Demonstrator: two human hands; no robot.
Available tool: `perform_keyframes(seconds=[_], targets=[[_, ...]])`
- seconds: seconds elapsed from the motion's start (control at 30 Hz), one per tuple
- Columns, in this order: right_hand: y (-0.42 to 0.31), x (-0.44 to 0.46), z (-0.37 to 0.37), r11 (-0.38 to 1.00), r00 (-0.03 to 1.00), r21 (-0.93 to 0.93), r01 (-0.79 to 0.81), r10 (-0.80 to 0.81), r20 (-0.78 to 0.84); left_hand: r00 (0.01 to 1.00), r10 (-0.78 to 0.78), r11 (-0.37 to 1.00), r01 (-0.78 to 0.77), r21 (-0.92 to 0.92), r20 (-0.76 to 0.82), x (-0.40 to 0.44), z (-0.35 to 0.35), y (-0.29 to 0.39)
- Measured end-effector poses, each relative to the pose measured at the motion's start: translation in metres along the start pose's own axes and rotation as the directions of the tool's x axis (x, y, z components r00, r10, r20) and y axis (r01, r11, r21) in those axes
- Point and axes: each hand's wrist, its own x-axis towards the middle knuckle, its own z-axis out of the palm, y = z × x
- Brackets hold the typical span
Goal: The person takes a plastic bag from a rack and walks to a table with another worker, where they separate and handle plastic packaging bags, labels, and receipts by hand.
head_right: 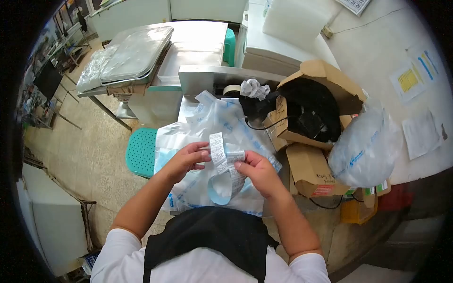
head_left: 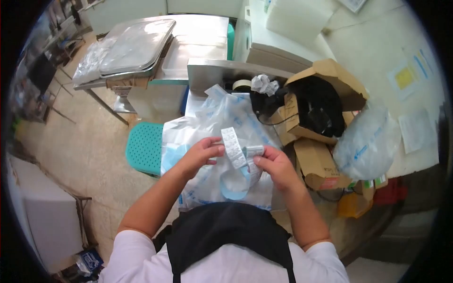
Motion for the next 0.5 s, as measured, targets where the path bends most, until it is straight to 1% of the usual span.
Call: perform_keyframes(seconds=[0.03, 0.07, 0.17, 0.2, 0.23, 0.27, 0.3, 0.33, 0.4, 0.43, 0.47, 0.5], targets=[[-0.004, 0.001, -0.001, 0.999, 1.000, 0.038, -0.012, 0.013, -0.013, 1.000, 0.020, 1.000, -0.020, 0.014, -0.003, 0.003, 0.002, 0.001], [-0.010, 0.003, -0.001, 0.989, 0.999, 0.142, -0.049, 0.047, 0.018, 0.997, 0.044, 0.996, -0.049, 0.074, 0.068, 0.009, 0.004, 0.001], [-0.036, 0.013, 0.008, 0.914, 0.997, 0.404, 0.039, -0.061, 0.040, 0.952, 0.096, 0.993, -0.110, 0.031, 0.292, 0.015, 0.017, 0.009], [-0.047, 0.017, 0.008, 0.893, 0.993, 0.445, 0.070, -0.107, 0.058, 0.934, 0.083, 0.991, -0.043, -0.123, 0.347, 0.023, 0.018, -0.001], [-0.061, 0.022, 0.010, 0.863, 0.982, 0.495, 0.098, -0.165, 0.092, 0.872, 0.145, 0.988, -0.099, -0.120, 0.468, 0.017, 0.023, 0.006], [-0.078, 0.027, 0.012, 0.828, 0.967, 0.547, 0.125, -0.226, 0.120, 0.790, 0.196, 0.981, -0.153, -0.123, 0.581, 0.008, 0.024, 0.016], [-0.098, 0.030, 0.014, 0.819, 0.963, 0.559, 0.129, -0.237, 0.126, 0.689, 0.238, 0.970, -0.204, -0.132, 0.684, -0.002, 0.025, 0.026], [-0.120, 0.034, 0.016, 0.811, 0.959, 0.570, 0.132, -0.251, 0.134, 0.694, 0.248, 0.965, -0.240, -0.108, 0.676, -0.010, 0.024, 0.030], [-0.161, 0.043, 0.018, 0.779, 0.927, 0.567, 0.268, -0.368, 0.067, 0.727, 0.127, 0.956, -0.271, 0.113, 0.674, -0.031, 0.014, 0.046], [-0.180, 0.048, 0.016, 0.782, 0.911, 0.557, 0.279, -0.399, 0.104, 0.748, 0.071, 0.932, -0.285, 0.222, 0.660, -0.040, 0.011, 0.052], [-0.198, 0.052, 0.013, 0.787, 0.892, 0.546, 0.287, -0.427, 0.147, 0.810, 0.002, 0.955, -0.176, 0.240, 0.587, -0.048, 0.011, 0.055], [-0.212, 0.056, 0.011, 0.793, 0.870, 0.536, 0.291, -0.452, 0.196, 0.805, 0.014, 0.941, -0.210, 0.264, 0.593, -0.056, 0.009, 0.059]])
